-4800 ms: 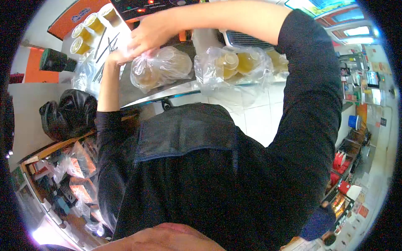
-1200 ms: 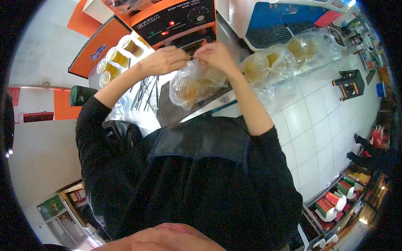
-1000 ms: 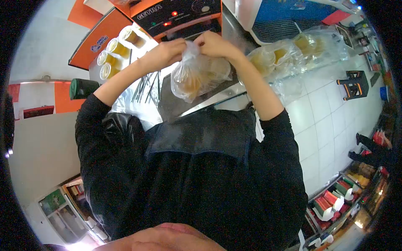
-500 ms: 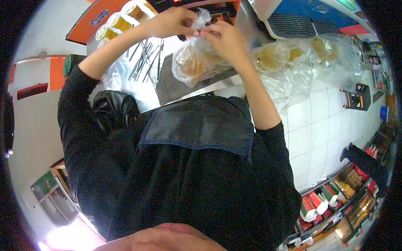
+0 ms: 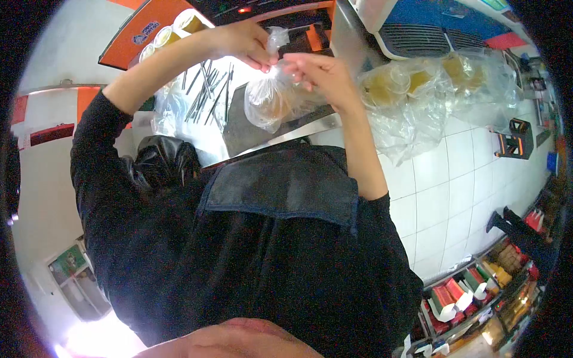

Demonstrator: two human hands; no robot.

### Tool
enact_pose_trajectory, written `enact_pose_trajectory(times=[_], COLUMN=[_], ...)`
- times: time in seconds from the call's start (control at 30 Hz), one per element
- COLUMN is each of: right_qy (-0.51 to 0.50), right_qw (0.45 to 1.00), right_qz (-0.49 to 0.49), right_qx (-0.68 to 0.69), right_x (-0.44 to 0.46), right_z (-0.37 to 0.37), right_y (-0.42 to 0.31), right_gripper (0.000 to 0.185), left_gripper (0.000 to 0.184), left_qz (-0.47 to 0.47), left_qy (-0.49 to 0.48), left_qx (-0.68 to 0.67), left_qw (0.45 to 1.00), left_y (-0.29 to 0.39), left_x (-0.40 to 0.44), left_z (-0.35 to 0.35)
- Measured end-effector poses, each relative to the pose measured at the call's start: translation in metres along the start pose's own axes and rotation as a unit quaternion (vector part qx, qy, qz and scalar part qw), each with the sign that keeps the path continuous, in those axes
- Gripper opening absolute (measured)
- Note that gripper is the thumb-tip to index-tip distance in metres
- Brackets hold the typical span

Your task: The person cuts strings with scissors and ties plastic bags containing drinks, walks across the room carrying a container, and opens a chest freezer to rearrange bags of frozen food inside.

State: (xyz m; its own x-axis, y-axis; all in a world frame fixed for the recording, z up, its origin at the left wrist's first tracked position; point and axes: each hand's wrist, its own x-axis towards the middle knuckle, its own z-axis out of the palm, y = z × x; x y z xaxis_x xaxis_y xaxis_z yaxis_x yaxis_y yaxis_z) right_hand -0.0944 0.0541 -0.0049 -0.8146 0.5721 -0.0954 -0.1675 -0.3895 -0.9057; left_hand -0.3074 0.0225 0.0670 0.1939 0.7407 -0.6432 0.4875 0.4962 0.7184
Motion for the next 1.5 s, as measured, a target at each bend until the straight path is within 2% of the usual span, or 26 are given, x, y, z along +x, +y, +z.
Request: enact_pose_trajectory(times=[0.03,0.17,0.23,0.37,0.43,0.57,0.63,0.77,0.83,0.93,1.27,1.37,1.43,1.47,1.5], right_qy=[0.018,0.049,0.04,0.03,-0.025,-0.025,0.038,0.076,0.103,0.11,0.107,0.099,0.105,0.105,0.089], right_qw=[0.995,0.998,0.999,0.999,1.0,0.996,0.996,0.993,0.978,0.973,0.983,0.979,0.941,0.941,0.901], right_qz=[-0.027,-0.038,0.008,-0.011,-0.005,-0.053,-0.034,-0.039,-0.115,-0.144,-0.103,-0.126,-0.247,-0.247,-0.306], right_qx=[-0.098,-0.03,0.009,-0.032,-0.018,-0.072,-0.069,-0.083,-0.14,-0.145,-0.108,-0.123,-0.205,-0.205,-0.293], right_x=[-0.001,-0.001,0.0,0.003,0.003,0.003,0.004,0.003,0.002,0.002,0.001,0.003,0.004,0.004,0.002], right_z=[-0.003,0.002,0.005,0.007,0.005,0.009,0.011,0.02,0.024,0.025,0.025,0.025,0.027,0.027,0.028], right_y=[0.003,0.005,0.005,0.005,0.001,-0.001,0.002,0.006,0.008,0.011,0.009,0.017,0.022,0.021,0.018], right_gripper=[0.029,0.029,0.024,0.018,0.018,0.016,0.016,0.014,0.012,0.011,0.011,0.01,0.011,0.011,0.014], left_gripper=[0.022,0.024,0.027,0.022,0.024,0.03,0.03,0.031,0.031,0.031,0.03,0.024,0.028,0.028,0.028], left_qz=[-0.006,-0.016,-0.018,-0.033,-0.035,-0.038,-0.039,-0.045,-0.041,-0.042,-0.047,-0.041,-0.037,-0.037,-0.036], left_qy=[0.015,0.019,0.03,0.048,0.039,0.016,0.016,0.022,0.022,0.022,0.017,0.032,0.013,0.012,0.025], left_qx=[-0.008,-0.032,-0.072,-0.134,-0.161,-0.145,-0.151,-0.158,-0.16,-0.154,-0.179,-0.202,-0.193,-0.193,-0.195], left_qw=[1.0,0.999,0.997,0.989,0.986,0.989,0.988,0.986,0.986,0.987,0.983,0.978,0.98,0.98,0.98], left_y=[-0.001,-0.004,-0.004,-0.004,-0.012,-0.02,-0.018,-0.018,-0.019,-0.018,-0.018,-0.016,-0.021,-0.023,-0.022], left_x=[0.0,-0.002,-0.006,-0.01,-0.007,-0.005,-0.006,-0.007,-0.007,-0.008,-0.007,-0.008,-0.006,-0.005,-0.006], left_z=[0.005,0.007,0.01,0.013,0.012,0.01,0.013,0.014,0.014,0.014,0.014,0.015,0.013,0.014,0.017])
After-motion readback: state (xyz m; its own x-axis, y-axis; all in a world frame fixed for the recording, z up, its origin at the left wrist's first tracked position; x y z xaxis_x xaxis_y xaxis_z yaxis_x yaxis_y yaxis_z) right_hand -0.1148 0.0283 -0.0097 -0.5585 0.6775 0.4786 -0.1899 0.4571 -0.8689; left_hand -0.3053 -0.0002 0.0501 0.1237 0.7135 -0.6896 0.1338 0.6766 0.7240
